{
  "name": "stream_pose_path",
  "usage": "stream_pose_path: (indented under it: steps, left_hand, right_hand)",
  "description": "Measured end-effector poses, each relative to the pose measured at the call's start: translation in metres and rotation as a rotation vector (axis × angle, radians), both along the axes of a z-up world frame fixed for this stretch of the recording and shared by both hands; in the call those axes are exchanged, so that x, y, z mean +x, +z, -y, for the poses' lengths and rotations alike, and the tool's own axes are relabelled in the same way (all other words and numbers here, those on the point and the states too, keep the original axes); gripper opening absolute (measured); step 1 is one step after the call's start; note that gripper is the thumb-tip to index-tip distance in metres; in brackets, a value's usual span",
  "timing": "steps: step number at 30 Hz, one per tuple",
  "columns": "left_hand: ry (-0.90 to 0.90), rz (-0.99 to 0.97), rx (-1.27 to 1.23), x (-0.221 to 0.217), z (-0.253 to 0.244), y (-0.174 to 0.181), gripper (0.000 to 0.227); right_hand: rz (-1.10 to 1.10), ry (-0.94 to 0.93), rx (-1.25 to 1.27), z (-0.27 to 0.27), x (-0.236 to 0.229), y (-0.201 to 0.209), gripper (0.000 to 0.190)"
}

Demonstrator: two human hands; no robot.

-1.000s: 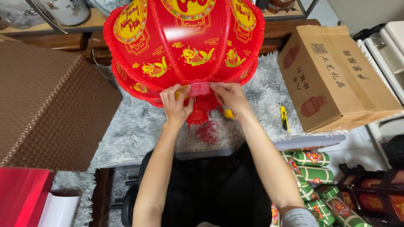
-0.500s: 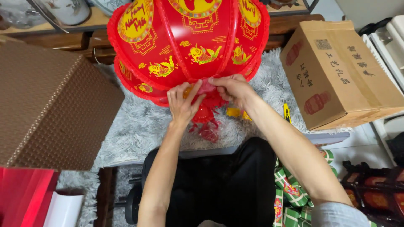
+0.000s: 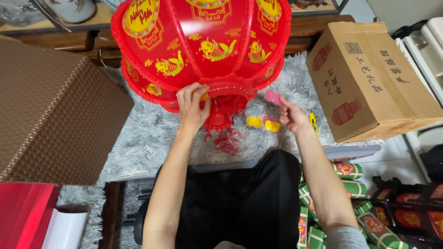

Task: Assembling a traditional red lantern by attaching small decorative pieces to the bottom.

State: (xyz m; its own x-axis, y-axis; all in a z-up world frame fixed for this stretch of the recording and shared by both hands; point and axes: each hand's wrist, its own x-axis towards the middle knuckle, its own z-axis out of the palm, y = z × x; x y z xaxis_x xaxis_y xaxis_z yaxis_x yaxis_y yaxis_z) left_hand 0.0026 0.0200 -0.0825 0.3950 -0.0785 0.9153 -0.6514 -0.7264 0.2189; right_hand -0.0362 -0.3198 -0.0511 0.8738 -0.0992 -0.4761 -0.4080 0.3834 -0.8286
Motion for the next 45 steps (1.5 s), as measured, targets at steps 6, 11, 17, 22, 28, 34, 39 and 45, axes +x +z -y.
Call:
stream_pose_path:
  steps: [6,11,17,22,28,34,39,45]
  left_hand:
    - [-0.021,-0.035,-0.035,0.013,0.000,0.024,0.041]
    - [-0.001,-0.034,-0.033,0.006,-0.003,0.036,0.040]
    - [0.007,-0.008,-0.043,0.004,0.001,0.033,0.038]
    - [0.009,0.014,-0.046,0.004,0.002,0.034,0.038]
    - [0.025,0.000,-0.028,0.003,0.001,0.033,0.040]
    - [0.026,-0.002,-0.029,0.004,0.002,0.033,0.041]
    - [0.020,-0.002,-0.033,0.003,0.003,0.035,0.042]
    - [0.031,0.006,-0.040,0.006,0.003,0.031,0.041]
  right_hand:
    - [-0.063,-0.104,-0.328,0.030,0.048,-0.188,0.026]
    - [-0.024,-0.030,-0.855,0.064,0.074,-0.281,0.018]
    - [0.540,0.167,-1.058,-0.027,0.019,-0.160,0.011]
    - [0.549,0.693,-1.221,-0.086,0.011,-0.162,0.016]
    - [0.149,0.968,-1.437,-0.109,0.023,-0.201,0.028]
    - [0.350,0.948,-1.345,-0.113,-0.006,-0.158,0.032]
    - [0.361,0.932,-1.508,-0.098,0.004,-0.194,0.033]
    - [0.280,0.810,-1.370,-0.088,-0.013,-0.108,0.035]
